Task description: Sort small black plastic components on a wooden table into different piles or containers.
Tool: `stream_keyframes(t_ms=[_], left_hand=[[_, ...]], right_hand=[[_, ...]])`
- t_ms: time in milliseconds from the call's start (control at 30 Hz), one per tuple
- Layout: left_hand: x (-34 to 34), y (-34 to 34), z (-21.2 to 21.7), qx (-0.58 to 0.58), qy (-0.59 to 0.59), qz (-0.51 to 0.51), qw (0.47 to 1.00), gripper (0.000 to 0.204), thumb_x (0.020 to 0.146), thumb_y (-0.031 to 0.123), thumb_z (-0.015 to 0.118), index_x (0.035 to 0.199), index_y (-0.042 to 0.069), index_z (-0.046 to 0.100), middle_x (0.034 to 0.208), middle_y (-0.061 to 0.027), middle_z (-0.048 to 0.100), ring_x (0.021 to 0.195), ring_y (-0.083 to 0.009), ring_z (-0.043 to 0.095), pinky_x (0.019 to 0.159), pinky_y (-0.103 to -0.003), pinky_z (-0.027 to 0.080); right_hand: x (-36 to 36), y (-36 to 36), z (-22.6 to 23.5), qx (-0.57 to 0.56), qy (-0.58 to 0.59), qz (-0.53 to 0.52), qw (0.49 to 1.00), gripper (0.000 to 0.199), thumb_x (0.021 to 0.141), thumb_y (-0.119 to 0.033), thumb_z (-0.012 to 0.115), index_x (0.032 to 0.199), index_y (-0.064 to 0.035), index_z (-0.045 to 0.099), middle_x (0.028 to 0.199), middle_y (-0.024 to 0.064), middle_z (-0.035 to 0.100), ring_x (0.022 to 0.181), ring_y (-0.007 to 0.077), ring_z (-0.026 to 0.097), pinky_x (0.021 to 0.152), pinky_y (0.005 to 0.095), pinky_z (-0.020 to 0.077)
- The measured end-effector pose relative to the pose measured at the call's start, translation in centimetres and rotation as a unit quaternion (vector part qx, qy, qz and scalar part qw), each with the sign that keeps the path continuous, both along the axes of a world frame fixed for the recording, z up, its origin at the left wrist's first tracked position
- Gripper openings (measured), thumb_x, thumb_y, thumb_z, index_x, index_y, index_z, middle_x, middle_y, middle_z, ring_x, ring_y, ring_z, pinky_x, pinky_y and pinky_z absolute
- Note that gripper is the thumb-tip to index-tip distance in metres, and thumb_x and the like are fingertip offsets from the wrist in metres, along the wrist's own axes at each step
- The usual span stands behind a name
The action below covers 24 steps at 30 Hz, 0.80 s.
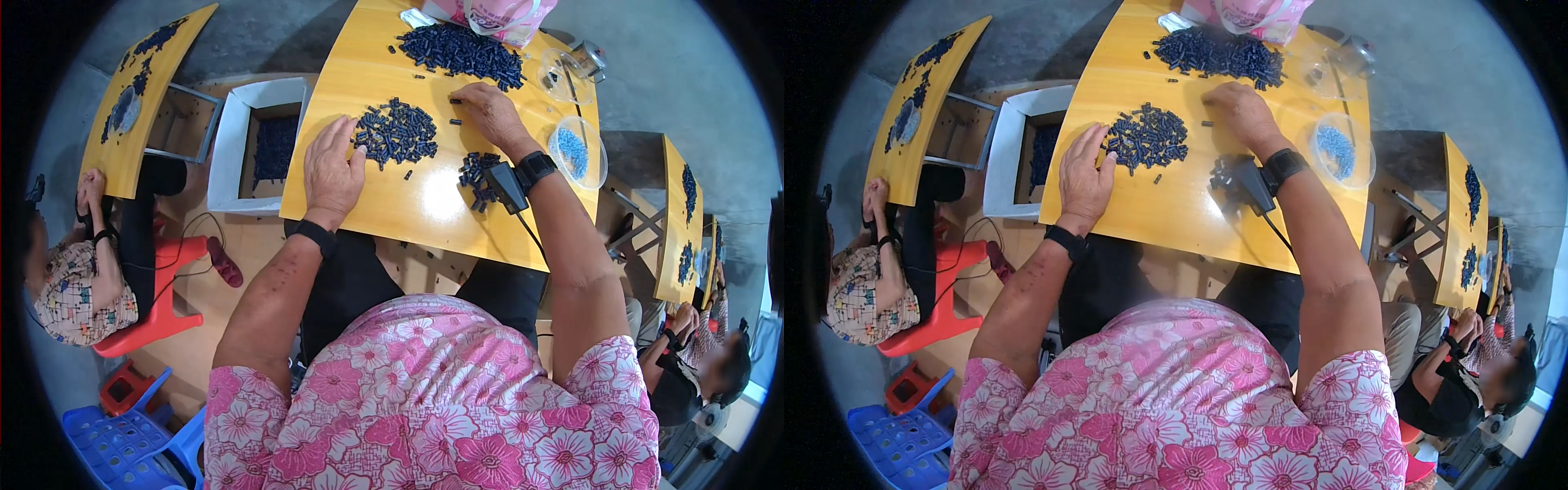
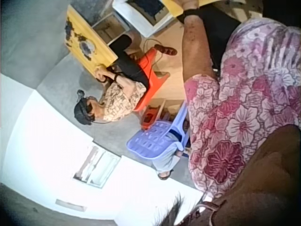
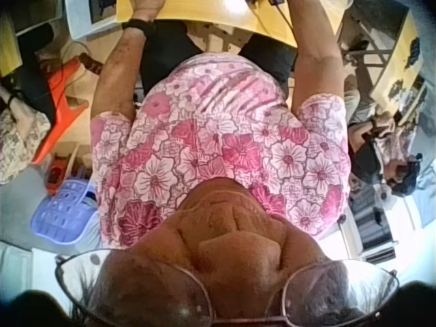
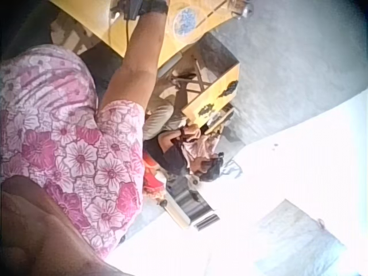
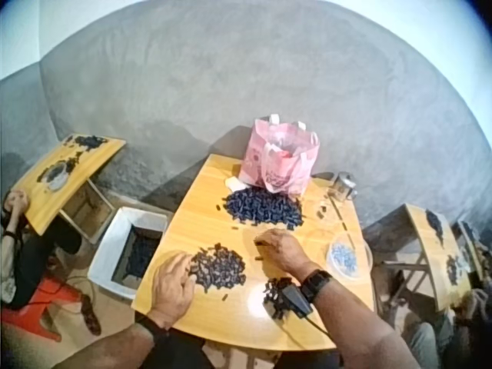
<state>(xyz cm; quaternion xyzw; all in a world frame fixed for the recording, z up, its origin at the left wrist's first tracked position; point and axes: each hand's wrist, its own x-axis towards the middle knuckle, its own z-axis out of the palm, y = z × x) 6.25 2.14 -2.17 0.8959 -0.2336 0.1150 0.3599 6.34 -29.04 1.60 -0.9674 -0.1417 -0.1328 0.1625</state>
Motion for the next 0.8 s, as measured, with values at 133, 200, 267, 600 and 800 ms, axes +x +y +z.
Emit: stream_keyframes(t_ms=[133,200,267,600,800], left_hand=[[0.0,0.1,-0.1,-0.003,-0.007,-0.002,1.000,0.048,0.085,0.017,0.063,0.132,0.008,0.056,0.135,-0.0145,0.056,0.127,-0.0325,0.048,0.110,-0.043,0.034],[0.1,0.0,-0.1,-0.002,-0.012,-0.005,1.000,0.047,0.086,0.016,0.063,0.131,0.008,0.056,0.135,-0.0154,0.056,0.127,-0.0335,0.049,0.109,-0.043,0.035],[0.0,0.0,0.1,0.002,-0.019,-0.006,1.000,0.044,0.088,0.016,0.062,0.130,0.006,0.057,0.134,-0.0169,0.057,0.125,-0.0354,0.050,0.107,-0.043,0.037],[0.0,0.0,0.0,0.009,-0.016,-0.002,1.000,0.044,0.088,0.016,0.062,0.131,0.007,0.057,0.135,-0.0164,0.057,0.126,-0.0347,0.050,0.108,-0.043,0.036],[0.1,0.0,-0.1,0.010,-0.010,-0.003,1.000,0.044,0.088,0.016,0.062,0.131,0.007,0.057,0.135,-0.0164,0.056,0.126,-0.0348,0.050,0.109,-0.043,0.036]], right_hand=[[-0.7,0.2,0.8,0.021,0.090,0.013,0.996,0.023,0.086,-0.009,0.066,0.108,-0.0077,0.071,0.111,0.0105,0.066,0.106,0.0299,0.061,0.095,0.0374,0.0495],[-1.2,0.4,1.0,0.051,0.111,0.007,0.993,0.024,0.084,-0.005,0.066,0.107,-0.0075,0.072,0.110,0.0098,0.065,0.105,0.0287,0.062,0.094,0.0365,0.0501],[-1.6,0.8,1.1,0.070,0.129,0.007,0.989,0.025,0.082,-0.002,0.067,0.106,-0.0073,0.072,0.109,0.0094,0.066,0.104,0.0275,0.062,0.093,0.0352,0.0507],[-3.7,0.4,0.8,0.107,0.185,0.031,0.976,0.023,0.077,0.008,0.065,0.091,-0.0064,0.075,0.089,0.0068,0.069,0.090,0.0238,0.065,0.086,0.0312,0.0521],[-4.2,0.2,1.3,0.106,0.199,0.022,0.974,0.020,0.078,0.004,0.067,0.092,-0.0075,0.076,0.090,0.0072,0.069,0.090,0.0241,0.065,0.086,0.0321,0.0518]])
